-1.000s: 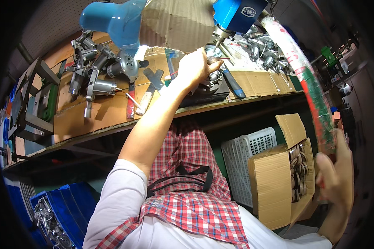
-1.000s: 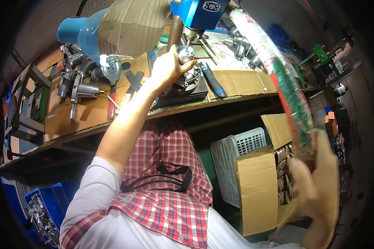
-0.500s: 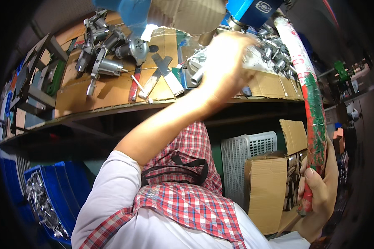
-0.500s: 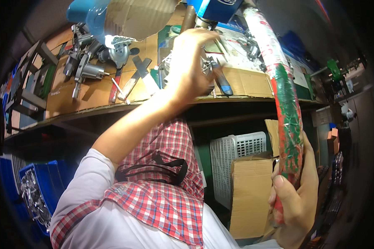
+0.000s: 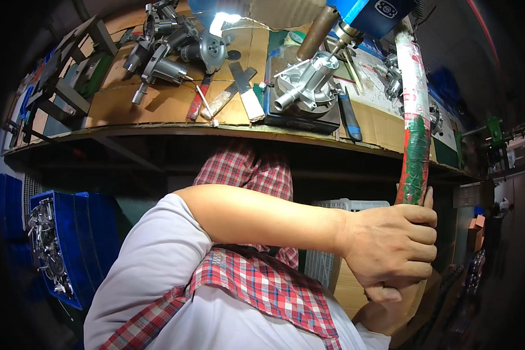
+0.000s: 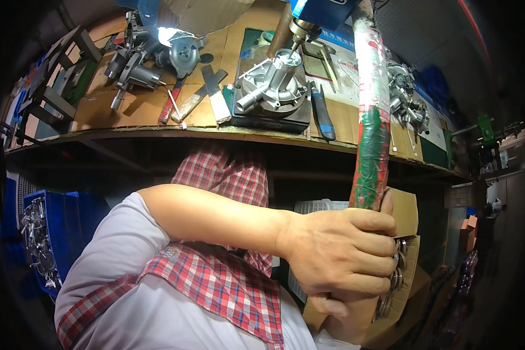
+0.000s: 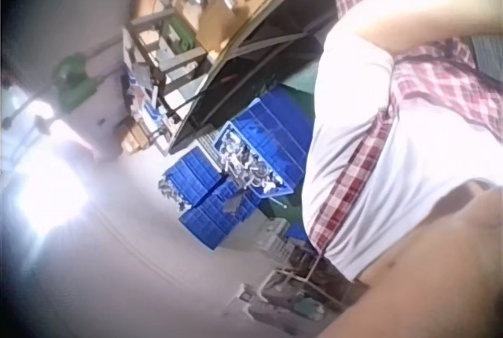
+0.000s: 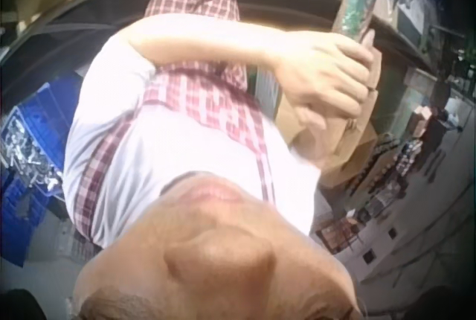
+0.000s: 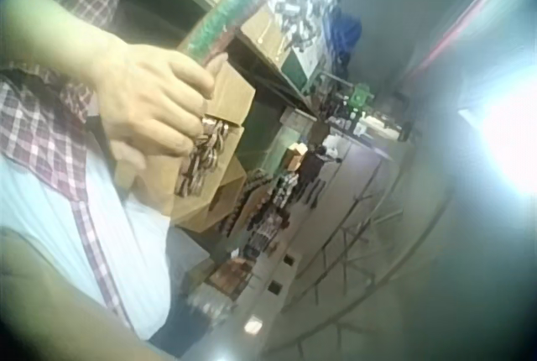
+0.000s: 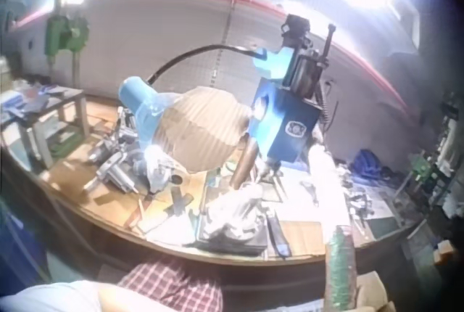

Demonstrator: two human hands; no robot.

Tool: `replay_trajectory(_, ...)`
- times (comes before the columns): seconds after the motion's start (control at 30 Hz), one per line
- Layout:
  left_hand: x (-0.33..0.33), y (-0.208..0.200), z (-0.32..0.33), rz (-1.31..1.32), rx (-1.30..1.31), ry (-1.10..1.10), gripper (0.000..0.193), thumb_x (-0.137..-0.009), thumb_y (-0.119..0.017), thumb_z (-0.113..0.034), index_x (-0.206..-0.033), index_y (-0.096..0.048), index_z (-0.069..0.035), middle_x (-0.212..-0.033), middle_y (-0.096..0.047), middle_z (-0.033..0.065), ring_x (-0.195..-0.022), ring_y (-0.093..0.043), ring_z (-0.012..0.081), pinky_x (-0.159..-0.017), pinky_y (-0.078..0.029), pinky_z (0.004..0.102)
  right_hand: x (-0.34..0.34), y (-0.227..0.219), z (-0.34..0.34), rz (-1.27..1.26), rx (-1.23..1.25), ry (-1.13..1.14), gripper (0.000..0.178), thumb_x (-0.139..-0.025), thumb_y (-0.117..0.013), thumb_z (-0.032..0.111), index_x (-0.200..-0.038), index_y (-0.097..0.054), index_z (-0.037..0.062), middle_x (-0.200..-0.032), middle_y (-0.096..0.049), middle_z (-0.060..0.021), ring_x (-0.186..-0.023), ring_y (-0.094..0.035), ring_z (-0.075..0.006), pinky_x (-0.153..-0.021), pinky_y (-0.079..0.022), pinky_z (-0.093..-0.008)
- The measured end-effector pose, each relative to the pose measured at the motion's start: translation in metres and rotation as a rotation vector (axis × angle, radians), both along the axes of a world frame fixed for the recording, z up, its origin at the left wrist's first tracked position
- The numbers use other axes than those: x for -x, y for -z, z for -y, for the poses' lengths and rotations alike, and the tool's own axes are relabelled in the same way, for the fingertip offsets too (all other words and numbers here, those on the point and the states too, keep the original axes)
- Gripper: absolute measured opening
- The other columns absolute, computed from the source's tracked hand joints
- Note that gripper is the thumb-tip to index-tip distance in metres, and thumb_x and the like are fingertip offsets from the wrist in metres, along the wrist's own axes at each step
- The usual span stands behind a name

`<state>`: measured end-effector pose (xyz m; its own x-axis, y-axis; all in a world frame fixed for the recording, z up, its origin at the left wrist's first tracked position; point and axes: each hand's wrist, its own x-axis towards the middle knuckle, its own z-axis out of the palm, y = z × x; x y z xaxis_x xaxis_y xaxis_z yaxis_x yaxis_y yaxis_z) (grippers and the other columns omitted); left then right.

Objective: The person assembles metal components by attaching a circular fan-like part to a cylindrical housing. They use a hammer to tap the parts together, a screwdriver to tighten a screw, and a utility knife to trim excess material. The person handles multiple parts from a blue bin and places the assembled units on the workbench.

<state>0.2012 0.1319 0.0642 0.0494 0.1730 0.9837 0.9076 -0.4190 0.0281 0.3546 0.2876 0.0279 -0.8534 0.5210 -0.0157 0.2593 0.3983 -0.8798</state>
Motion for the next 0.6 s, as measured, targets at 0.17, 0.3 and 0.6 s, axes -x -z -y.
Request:
replay_trajectory(0.17, -0.006, 0.001, -0.008, 0.05, -0.1, -0.01, 0.043, -0.071, -0.059, -0.049, -0.079, -0.057, -0.007, -0.076, -0.051, 0.0068, -0.078, -0.053, 0.0266, -0.091, -0.039, 0.0467, 0.004, 0.027, -0.008, 0.009, 0.038, -0.014, 0.059, -0.085, -0.055, 0.028, -0.135, -0.04, 0.0012, -0.102, -0.06, -0.0126, -0.062, -0.053, -0.0159, -0.059, -0.044, -0.0265)
replay_trajectory(0.3, -0.005, 0.007, -0.009, 0.046, -0.124, -0.008, 0.042, -0.07, -0.058, -0.049, -0.078, -0.056, -0.007, -0.077, -0.051, 0.0074, -0.08, -0.053, 0.0272, -0.089, -0.04, 0.0462, 0.005, 0.034, -0.014, 0.028, 0.055, -0.005, 0.06, -0.085, -0.054, 0.032, -0.135, -0.04, 0.0025, -0.102, -0.059, -0.013, -0.065, -0.053, -0.0171, -0.062, -0.044, -0.0275)
replay_trajectory(0.6, 0.001, 0.009, 0.009, -0.026, 0.1, 0.0, 0.05, -0.084, -0.048, -0.048, -0.095, -0.06, -0.001, -0.096, -0.06, 0.0141, -0.088, -0.056, 0.0299, -0.093, -0.041, 0.0482, 0.009, 0.046, -0.024, 0.033, 0.079, -0.026, 0.062, -0.086, -0.053, 0.041, -0.136, -0.039, 0.0054, -0.101, -0.058, -0.0139, -0.071, -0.053, -0.02, -0.067, -0.043, -0.0298)
